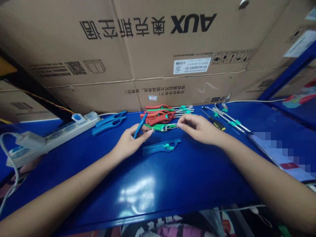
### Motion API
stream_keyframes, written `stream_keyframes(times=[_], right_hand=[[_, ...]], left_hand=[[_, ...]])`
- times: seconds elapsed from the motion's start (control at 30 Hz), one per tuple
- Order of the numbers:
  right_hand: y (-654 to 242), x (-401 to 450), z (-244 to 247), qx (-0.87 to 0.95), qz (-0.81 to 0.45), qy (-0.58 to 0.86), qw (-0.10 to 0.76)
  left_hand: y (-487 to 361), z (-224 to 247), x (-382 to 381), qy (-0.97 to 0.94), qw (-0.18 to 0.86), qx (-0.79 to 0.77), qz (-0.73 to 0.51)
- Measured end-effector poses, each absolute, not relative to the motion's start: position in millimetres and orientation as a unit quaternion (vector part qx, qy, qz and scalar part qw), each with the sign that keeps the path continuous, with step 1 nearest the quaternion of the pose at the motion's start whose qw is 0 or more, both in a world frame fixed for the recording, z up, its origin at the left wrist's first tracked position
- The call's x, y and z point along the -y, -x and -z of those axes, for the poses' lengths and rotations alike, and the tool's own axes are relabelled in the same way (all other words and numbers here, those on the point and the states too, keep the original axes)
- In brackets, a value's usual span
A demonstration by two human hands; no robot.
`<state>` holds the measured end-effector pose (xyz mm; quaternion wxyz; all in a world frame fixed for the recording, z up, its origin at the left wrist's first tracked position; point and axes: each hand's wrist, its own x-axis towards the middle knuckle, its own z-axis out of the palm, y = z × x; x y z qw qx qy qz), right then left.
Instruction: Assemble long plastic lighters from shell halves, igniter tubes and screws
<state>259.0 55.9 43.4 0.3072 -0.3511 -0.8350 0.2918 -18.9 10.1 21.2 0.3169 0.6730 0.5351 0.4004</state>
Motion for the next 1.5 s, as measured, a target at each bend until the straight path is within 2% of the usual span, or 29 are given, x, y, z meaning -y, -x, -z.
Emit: stream_keyframes(times=[0.13,0.3,0.53,0.67,0.73,0.87,0.97,1.07,1.17,1.5], right_hand=[[-235.0,-28.9,-39.1,0.814,-0.373,0.321,0.308],[-222.4,-13.6,-34.9,0.865,-0.294,0.318,0.255],[-225.7,-21.6,-26.7,0.897,-0.188,0.373,0.148],[-223.7,-24.2,-18.0,0.910,-0.162,0.368,0.104],[-222.5,-25.4,-16.5,0.903,-0.178,0.366,0.135],[-233.9,-40.7,-26.8,0.851,-0.220,0.395,0.268],[-267.1,-70.5,-38.5,0.802,-0.130,0.498,0.303],[-316.1,-107.5,-41.4,0.714,-0.012,0.654,0.249],[-359.8,-135.3,-34.9,0.633,0.013,0.756,0.168],[-391.2,-146.1,-18.8,0.624,0.043,0.761,0.173]], left_hand=[[-4.3,-26.3,9.9,-0.608,0.436,-0.520,-0.412],[-14.3,-23.8,21.9,-0.621,0.480,-0.475,-0.399],[-0.9,-9.9,11.7,-0.755,0.268,-0.465,-0.377],[2.2,-6.5,10.3,-0.774,0.263,-0.481,-0.318],[3.5,-6.9,10.6,-0.783,0.257,-0.481,-0.298],[9.6,-9.9,9.1,-0.796,0.238,-0.489,-0.264],[14.6,-13.5,6.1,-0.806,0.214,-0.493,-0.248],[17.3,-17.0,4.3,-0.816,0.200,-0.476,-0.261],[18.5,-18.5,5.4,-0.837,0.198,-0.444,-0.252],[22.1,-7.2,4.9,-0.887,0.135,-0.399,-0.192]])
